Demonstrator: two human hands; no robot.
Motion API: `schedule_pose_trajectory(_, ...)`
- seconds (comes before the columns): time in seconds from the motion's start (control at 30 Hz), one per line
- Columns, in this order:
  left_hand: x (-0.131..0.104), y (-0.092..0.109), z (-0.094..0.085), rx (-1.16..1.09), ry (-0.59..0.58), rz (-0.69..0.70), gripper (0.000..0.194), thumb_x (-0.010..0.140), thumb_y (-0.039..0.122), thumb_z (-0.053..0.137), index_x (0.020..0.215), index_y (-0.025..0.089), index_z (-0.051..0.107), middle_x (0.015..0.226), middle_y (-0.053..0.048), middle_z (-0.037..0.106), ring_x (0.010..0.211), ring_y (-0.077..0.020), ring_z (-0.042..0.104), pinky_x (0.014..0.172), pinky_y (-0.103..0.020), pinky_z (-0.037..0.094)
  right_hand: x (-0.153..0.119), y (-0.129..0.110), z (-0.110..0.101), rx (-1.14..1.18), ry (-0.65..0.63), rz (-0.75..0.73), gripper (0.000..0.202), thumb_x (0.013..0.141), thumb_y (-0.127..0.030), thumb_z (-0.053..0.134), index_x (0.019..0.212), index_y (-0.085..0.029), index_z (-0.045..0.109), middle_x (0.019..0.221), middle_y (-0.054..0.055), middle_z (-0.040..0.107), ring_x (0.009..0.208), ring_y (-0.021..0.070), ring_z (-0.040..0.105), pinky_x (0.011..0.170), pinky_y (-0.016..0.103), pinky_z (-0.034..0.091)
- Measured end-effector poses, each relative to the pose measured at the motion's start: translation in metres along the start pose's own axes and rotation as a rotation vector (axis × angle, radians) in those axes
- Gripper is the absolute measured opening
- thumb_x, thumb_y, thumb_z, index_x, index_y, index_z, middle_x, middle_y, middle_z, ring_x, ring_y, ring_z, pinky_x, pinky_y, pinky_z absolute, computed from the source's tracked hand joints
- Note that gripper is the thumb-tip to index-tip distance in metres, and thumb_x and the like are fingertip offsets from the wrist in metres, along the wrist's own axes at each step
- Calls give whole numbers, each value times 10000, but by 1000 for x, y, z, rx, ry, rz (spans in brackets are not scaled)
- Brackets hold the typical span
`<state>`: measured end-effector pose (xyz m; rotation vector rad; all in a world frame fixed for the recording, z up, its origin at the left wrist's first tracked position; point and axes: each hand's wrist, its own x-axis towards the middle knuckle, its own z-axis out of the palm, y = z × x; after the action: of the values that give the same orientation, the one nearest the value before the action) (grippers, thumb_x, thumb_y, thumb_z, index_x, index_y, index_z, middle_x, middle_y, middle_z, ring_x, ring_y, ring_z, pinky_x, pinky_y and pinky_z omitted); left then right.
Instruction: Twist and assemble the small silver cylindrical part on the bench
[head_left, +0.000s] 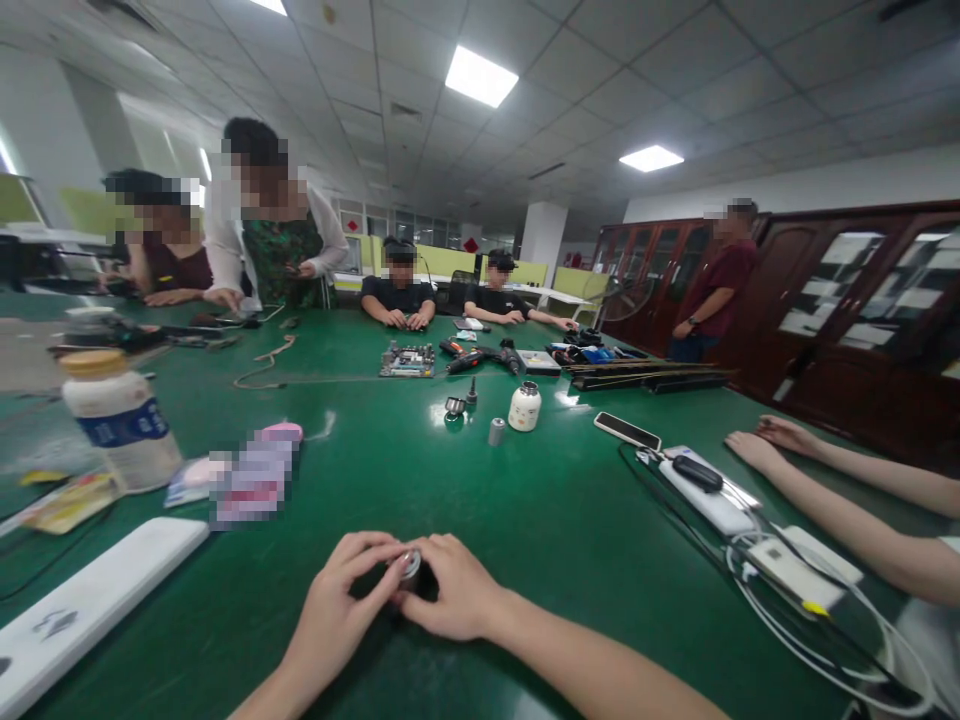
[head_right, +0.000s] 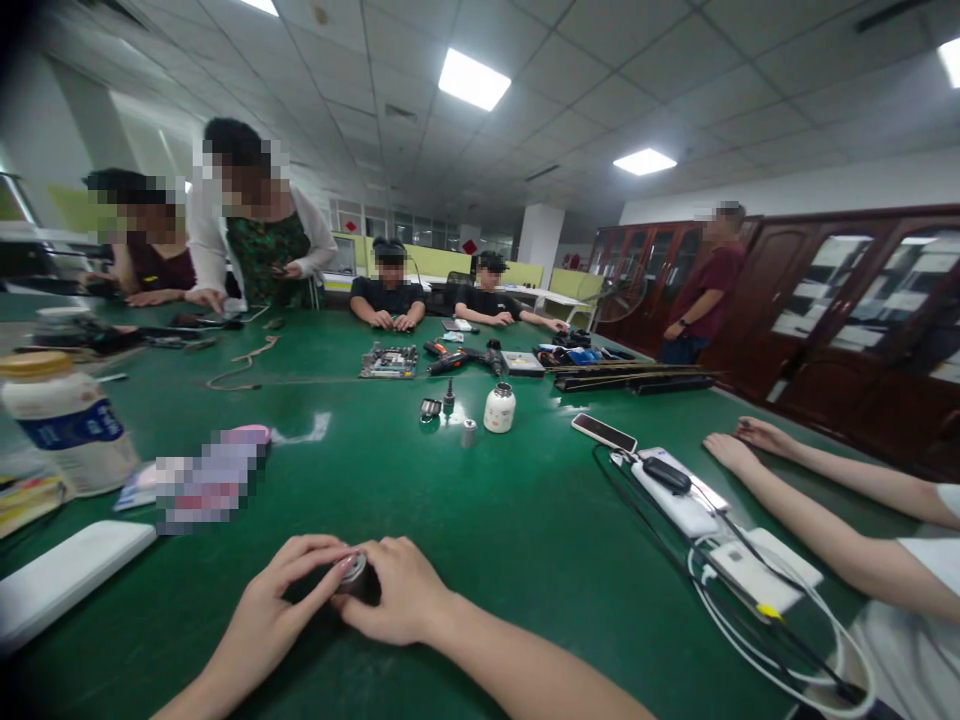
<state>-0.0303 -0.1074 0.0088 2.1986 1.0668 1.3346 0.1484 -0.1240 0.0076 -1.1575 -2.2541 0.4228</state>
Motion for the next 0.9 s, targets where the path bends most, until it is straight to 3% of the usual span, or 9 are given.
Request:
schedule_pose_trajectory(0.17,2,-4,-4,76,80,31,309,850,538,600,898,290,778,887,-40,708,851,-201,640,768,-312,542,0,0,1,-50,-25,17,368,845,-391,658,1123,-160,588,1018,80,692,912,230,625,831,332,459)
schedule_pose_trajectory(0.3,2,-18,-12,272,203,-59,371,828,594,583,930,302,787,902,-60,717,910,-254,572,852,-404,479,-1,0,0,-58,-22,53,350,839,-418,667,1087,-181,600,966,63,682,887,217,613,820,322,456)
schedule_pose_trajectory(0.43,-1,-27,-15,530,0,-310,213,800,490,618,877,387,788,1007,-69,693,991,-327,512,793,-453,434,-2,1,0,-37,11,55,354,824,-432,682,1081,-200,608,969,48,676,900,209,602,832,321,448)
schedule_pose_trajectory(0.53,-3,-27,-12,605,-98,-377,211,796,465,611,922,415,773,994,-84,642,980,-329,497,764,-441,421,-3,1,1,-42,16,52,343,829,-420,677,1085,-204,608,986,48,676,920,212,595,841,328,444)
schedule_pose_trajectory(0.63,-2,-26,-10,560,-47,-348,236,796,497,601,916,398,779,897,-79,610,899,-297,503,747,-427,425,-4,0,1,-75,-3,59,343,830,-402,674,1094,-195,602,983,57,671,913,219,589,839,339,445)
schedule_pose_trajectory(0.77,1,-18,-10,320,127,-176,362,824,590,558,908,325,790,885,-66,622,897,-263,528,829,-429,452,-6,0,3,-110,-16,49,393,815,-376,688,1137,-178,578,998,73,661,928,233,586,847,352,444)
schedule_pose_trajectory(0.9,-1,-1,-5,114,59,-59,304,854,527,580,904,291,767,899,-48,668,923,-236,572,838,-380,489,-6,2,7,-109,-13,28,358,826,-343,673,1123,-166,578,1004,75,663,939,232,594,846,349,438)
